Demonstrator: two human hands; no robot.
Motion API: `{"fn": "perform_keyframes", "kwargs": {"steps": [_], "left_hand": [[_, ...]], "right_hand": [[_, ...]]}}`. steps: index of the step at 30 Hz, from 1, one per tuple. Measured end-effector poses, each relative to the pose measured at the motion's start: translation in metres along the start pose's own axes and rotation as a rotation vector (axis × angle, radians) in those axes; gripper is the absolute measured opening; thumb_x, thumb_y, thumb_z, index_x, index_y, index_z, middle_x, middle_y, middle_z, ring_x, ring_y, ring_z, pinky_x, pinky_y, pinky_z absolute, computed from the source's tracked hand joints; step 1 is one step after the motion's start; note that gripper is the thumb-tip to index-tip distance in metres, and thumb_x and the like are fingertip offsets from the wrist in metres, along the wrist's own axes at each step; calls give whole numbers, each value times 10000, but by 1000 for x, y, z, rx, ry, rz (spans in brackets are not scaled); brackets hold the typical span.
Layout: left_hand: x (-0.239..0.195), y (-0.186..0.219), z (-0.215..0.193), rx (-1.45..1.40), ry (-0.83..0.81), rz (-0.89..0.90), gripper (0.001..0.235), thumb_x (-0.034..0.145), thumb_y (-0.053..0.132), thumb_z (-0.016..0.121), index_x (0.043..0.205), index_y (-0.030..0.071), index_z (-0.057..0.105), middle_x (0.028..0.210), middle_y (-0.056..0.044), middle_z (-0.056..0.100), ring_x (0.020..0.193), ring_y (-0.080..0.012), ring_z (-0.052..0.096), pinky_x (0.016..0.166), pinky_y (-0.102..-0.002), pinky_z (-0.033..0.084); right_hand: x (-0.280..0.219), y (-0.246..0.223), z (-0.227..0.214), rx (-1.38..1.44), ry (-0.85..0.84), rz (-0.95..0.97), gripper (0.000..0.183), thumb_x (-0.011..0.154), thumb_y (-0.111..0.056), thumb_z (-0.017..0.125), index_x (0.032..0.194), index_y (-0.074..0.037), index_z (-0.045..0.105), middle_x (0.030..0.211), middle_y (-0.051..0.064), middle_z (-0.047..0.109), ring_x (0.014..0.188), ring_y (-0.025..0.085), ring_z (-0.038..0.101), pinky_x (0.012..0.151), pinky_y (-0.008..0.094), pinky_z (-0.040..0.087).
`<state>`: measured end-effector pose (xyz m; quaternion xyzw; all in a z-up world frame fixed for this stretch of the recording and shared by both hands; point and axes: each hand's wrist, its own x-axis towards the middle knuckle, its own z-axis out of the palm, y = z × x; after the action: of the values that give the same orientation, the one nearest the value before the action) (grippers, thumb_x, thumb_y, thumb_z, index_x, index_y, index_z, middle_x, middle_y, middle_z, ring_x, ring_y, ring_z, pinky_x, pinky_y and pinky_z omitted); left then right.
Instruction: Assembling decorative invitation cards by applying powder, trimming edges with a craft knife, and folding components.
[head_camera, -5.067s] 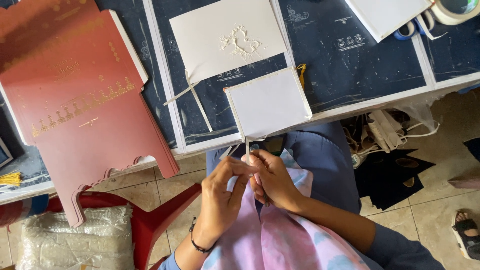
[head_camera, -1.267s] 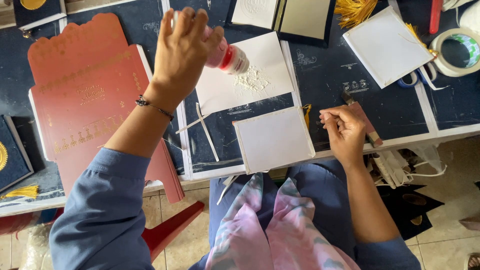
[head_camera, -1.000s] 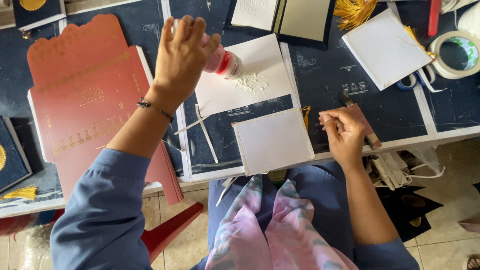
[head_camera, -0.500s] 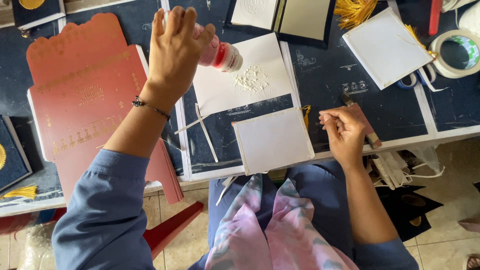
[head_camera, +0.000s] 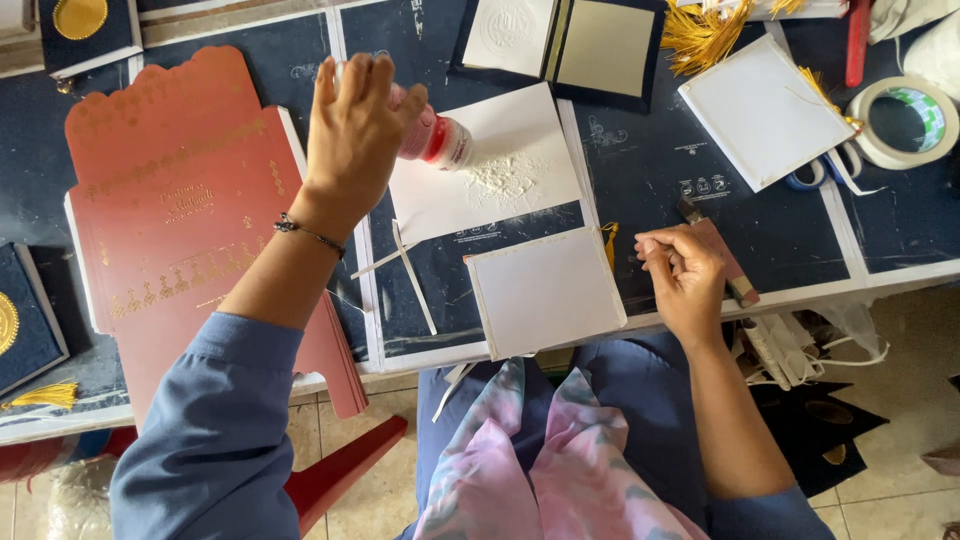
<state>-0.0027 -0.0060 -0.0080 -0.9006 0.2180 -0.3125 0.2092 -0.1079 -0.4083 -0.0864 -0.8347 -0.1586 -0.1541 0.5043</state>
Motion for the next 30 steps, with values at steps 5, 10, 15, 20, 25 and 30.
{"fn": "perform_keyframes", "kwargs": {"steps": [5, 10, 15, 20, 25, 30], "left_hand": [[-1, -5, 0, -40, -5, -30, 631, 736, 127, 935, 1316, 231, 710, 1283, -104, 557, 1223, -298, 529, 1086, -513, 467], [-1, -3, -3, 4, -34, -37, 636, 753, 145, 911, 1336, 270, 690, 1314, -95, 559, 1231, -299, 512, 1083, -501, 458], [-2, -3, -5, -53, -33, -50, 570, 796, 165, 898, 1326, 245, 707, 1324, -105, 574, 1241, -307, 539, 1087, -519, 479], [-3, 0, -4, -3, -5, -50, 592, 749, 158, 926, 1296, 234, 711, 1272, -99, 565, 1208, -295, 536, 1092, -521, 464], [-4, -1, -4, 19, -8, -30, 563, 763, 212, 923, 1285, 236, 714, 1243, -91, 571, 1206, -288, 545, 1087, -505, 474], [-2, -5, -10, -10, 12, -60, 635, 724, 166, 952, 1315, 221, 724, 1298, -118, 578, 1216, -310, 537, 1087, -519, 458]], "right_hand": [[0, 0, 0, 12, 0, 20, 154, 1097, -25, 579, 1073, 66, 701, 987, 159, 703, 878, 220, 711, 774, 304, 629], [1, -2, 0, 11, -1, -5, 170, 1099, -41, 580, 1079, 74, 703, 986, 167, 702, 879, 227, 713, 774, 310, 629], [1, -2, -1, 2, -3, 19, 162, 1091, -28, 569, 1073, 57, 705, 980, 156, 697, 866, 211, 708, 752, 297, 623], [1, -3, 0, 19, -6, 40, 165, 1093, -38, 571, 1069, 56, 705, 988, 152, 692, 864, 205, 694, 760, 289, 608], [0, -1, 0, -6, 10, 34, 155, 1088, -26, 582, 1067, 56, 712, 990, 153, 704, 863, 209, 707, 746, 292, 623], [-2, 3, 1, 46, 4, 55, 160, 1093, -33, 575, 1079, 60, 704, 1000, 154, 694, 878, 207, 700, 775, 286, 615]]}}
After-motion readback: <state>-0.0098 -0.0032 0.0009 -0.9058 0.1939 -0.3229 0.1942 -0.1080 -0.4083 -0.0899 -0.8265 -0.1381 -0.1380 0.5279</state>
